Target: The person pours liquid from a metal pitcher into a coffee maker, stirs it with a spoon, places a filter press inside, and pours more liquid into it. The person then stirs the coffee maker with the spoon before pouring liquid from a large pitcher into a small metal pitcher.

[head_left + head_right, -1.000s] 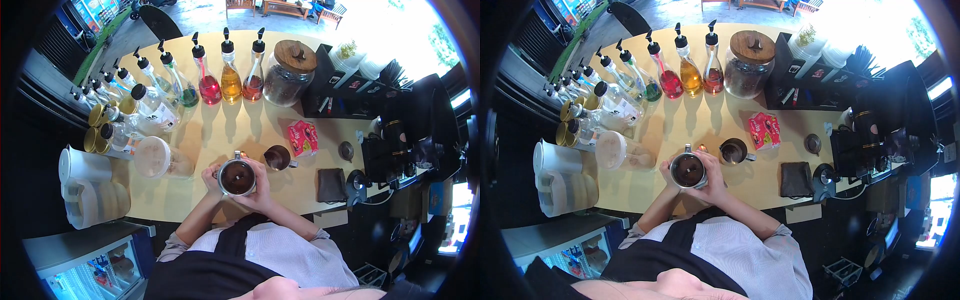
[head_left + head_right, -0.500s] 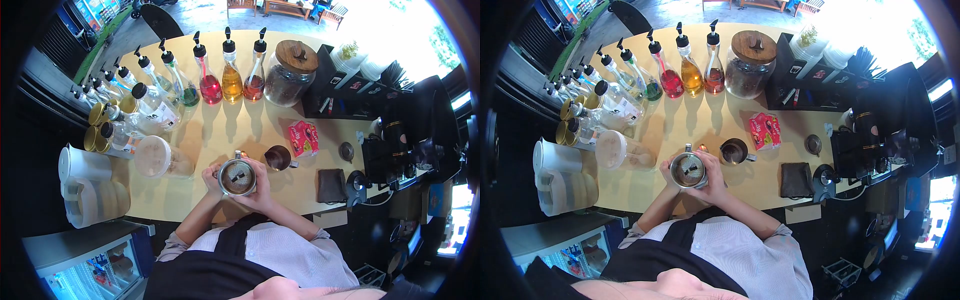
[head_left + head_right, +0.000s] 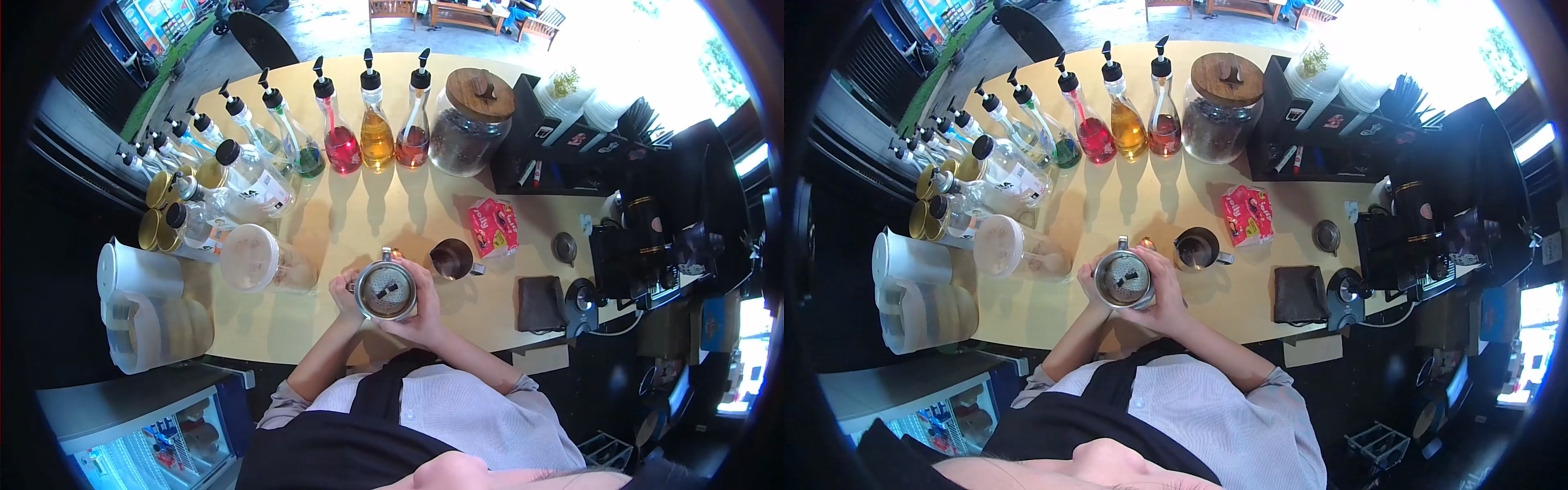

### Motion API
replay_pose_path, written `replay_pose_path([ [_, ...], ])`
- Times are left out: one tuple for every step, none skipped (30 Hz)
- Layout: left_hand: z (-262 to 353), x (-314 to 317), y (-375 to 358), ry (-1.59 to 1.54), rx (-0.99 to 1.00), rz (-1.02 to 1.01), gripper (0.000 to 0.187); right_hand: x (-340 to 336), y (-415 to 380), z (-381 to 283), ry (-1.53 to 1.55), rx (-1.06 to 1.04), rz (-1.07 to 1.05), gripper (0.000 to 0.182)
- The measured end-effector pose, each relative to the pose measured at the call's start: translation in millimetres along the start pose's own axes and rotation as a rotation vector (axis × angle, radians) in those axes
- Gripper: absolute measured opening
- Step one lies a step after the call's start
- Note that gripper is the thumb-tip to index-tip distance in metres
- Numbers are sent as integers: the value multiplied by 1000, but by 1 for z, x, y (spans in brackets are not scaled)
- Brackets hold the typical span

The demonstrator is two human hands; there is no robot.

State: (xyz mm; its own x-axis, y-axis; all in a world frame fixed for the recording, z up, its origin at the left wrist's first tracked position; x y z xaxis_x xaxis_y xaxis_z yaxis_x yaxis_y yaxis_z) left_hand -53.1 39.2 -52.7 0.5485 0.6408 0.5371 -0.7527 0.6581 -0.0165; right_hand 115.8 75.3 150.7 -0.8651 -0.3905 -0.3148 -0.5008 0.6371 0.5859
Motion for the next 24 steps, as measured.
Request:
replay_pose_path([
  [0,0,0,4,-13,-9,57,-1,0,-2,-2,10,0,92],
  [-1,-1,0,7,-25,-19,57,-2,2,-5,-3,20,0,93],
  [-2,-2,1,5,-24,-24,57,-5,3,-11,-6,17,4,93],
  [-2,-2,1,21,-26,-47,58,-12,4,-18,13,-3,39,91],
  [-3,-3,2,36,-28,-68,58,-19,4,-23,34,-23,72,89],
  [-1,-3,2,40,-23,-75,58,-23,0,-16,33,-28,72,89],
  [-1,-2,3,38,-20,-77,57,-34,-9,-7,22,-126,213,86],
  [0,-1,3,40,-14,-78,57,-47,-10,-9,11,-224,354,83],
  [1,0,2,38,-12,-76,57,-59,-10,-4,-104,-157,436,74],
  [1,1,3,34,-8,-72,56,-70,-9,0,-220,-89,517,66],
  [1,2,3,34,-3,-72,56,-77,-6,4,-222,-91,516,66],
  [1,3,4,32,0,-73,56,-85,-4,20,-179,120,528,56],
  [1,3,4,31,5,-69,55,-92,-6,35,-132,330,535,46],
  [1,2,4,31,7,-71,55,-96,-12,44,-131,328,533,46],
  [0,2,4,32,12,-74,55,-97,-21,64,-22,485,499,37],
  [0,2,4,30,11,-75,55,-94,-32,81,86,641,461,27],
  [-2,1,5,28,11,-76,54,-92,-37,85,84,641,462,27],
  [-4,0,5,27,16,-80,54,-89,-46,92,137,759,454,22],
  [-7,-2,5,27,22,-83,54,-86,-54,99,191,877,444,24],
  [-11,-5,7,26,27,-85,54,-86,-54,98,192,877,439,24],
  [-15,-9,7,24,32,-84,54,-88,-53,95,63,821,421,24],
  [-20,-12,8,22,34,-81,53,-90,-52,92,-64,764,402,25],
  [-19,-12,8,21,36,-70,53,-91,-52,91,-63,766,400,25],
  [-6,-3,5,21,35,-68,53,-93,-51,88,-109,794,368,27],
])
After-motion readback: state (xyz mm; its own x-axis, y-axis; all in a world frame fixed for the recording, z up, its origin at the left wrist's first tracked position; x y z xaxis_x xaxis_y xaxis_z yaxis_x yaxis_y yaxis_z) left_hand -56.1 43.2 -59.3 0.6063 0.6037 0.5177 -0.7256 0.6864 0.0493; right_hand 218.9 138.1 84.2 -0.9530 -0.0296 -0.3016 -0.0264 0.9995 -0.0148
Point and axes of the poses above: each hand's wrist, its own y-axis towards the middle knuckle, its own x-axis out of the palm, z = x × y, the point moved 5 cm from there along y, towards the middle knuckle, and after that the axes turned 1 degree about x, right-handed, at the moved point
